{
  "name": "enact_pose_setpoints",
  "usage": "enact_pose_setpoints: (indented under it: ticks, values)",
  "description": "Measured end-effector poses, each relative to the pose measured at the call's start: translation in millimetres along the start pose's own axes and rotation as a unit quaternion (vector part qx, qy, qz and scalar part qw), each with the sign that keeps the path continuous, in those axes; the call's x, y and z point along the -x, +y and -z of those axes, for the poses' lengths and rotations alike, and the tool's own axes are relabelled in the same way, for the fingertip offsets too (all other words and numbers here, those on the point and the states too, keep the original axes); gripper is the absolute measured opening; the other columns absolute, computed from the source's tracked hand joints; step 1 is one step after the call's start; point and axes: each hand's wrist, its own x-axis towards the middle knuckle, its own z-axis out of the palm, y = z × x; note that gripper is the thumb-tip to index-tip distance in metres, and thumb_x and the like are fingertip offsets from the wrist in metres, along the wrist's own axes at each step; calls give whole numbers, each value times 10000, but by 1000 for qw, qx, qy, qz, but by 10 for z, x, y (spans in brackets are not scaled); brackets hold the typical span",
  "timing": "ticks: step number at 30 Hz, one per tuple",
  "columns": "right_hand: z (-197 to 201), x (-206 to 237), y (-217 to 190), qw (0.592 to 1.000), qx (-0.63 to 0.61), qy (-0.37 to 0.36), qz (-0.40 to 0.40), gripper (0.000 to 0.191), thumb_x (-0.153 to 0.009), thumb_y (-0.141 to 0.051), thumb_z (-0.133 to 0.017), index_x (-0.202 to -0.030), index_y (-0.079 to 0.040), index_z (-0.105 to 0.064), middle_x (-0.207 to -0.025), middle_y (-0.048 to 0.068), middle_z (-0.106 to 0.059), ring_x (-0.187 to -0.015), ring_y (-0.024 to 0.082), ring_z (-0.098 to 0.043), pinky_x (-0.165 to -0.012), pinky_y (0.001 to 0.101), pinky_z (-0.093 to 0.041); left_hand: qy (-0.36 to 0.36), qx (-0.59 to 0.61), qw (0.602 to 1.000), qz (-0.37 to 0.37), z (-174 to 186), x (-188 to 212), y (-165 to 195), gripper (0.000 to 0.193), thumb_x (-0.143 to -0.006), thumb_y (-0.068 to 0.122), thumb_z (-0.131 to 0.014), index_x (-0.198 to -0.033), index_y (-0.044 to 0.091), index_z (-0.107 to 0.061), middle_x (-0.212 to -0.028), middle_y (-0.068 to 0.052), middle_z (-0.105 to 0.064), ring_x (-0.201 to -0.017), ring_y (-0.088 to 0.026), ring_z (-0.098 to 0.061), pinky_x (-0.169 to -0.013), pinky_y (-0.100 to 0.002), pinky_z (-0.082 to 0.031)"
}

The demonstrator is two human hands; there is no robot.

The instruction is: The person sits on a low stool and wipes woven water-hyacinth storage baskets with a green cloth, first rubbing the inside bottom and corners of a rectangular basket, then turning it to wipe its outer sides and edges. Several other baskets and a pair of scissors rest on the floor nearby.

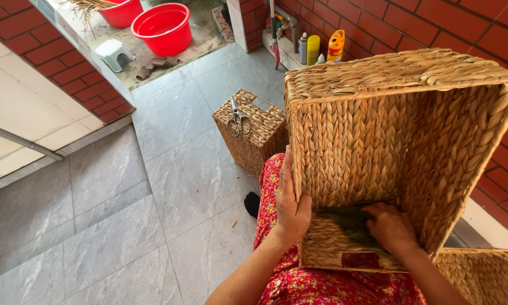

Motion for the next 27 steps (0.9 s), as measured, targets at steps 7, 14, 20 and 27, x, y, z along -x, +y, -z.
enact_pose_setpoints:
  ticks: [7, 14, 20, 27]
  values:
    - [-160, 53, -136, 1000, -7, -17, -12, 330, -869, -283, -671, -1194, -233, -701, -1314, 50, -630, -1223, 287, -613, -1045, 422, -501, 15, -8, 1000, -26, -71, -23, 10, 823, -883, -128, -491, -1639, -55, -174, -1712, -254, -268, -1617, -392, -269, -1329, -426, -210]
    - [-212, -25, -1071, 972, -192, -39, 132, 389, -817, -174, -694, -1202, -120, -661, -1258, 103, -646, -1195, 317, -614, -1030, 411, -502, 9, -10, 1000, -19, -49, -15, -32, 815, -898, -123, -487, -1644, -53, -167, -1717, -250, -262, -1621, -395, -264, -1329, -433, -208]
    - [-187, -15, -884, 976, -125, -31, 173, 487, -790, -170, -709, -1265, -118, -615, -1320, 106, -616, -1225, 332, -572, -1019, 455, -455, 17, 4, 1000, -17, -45, 0, -37, 847, -852, -130, -460, -1640, -57, -156, -1714, -248, -260, -1613, -394, -269, -1323, -425, -202]
    - [92, 120, 123, 999, 17, -47, 1, 421, -897, -216, -623, -1315, -170, -611, -1340, 69, -612, -1278, 299, -569, -1089, 415, -479, 26, -8, 1000, -11, -79, 39, -11, 825, -861, -120, -476, -1630, -61, -181, -1697, -244, -292, -1602, -381, -304, -1311, -410, -242]
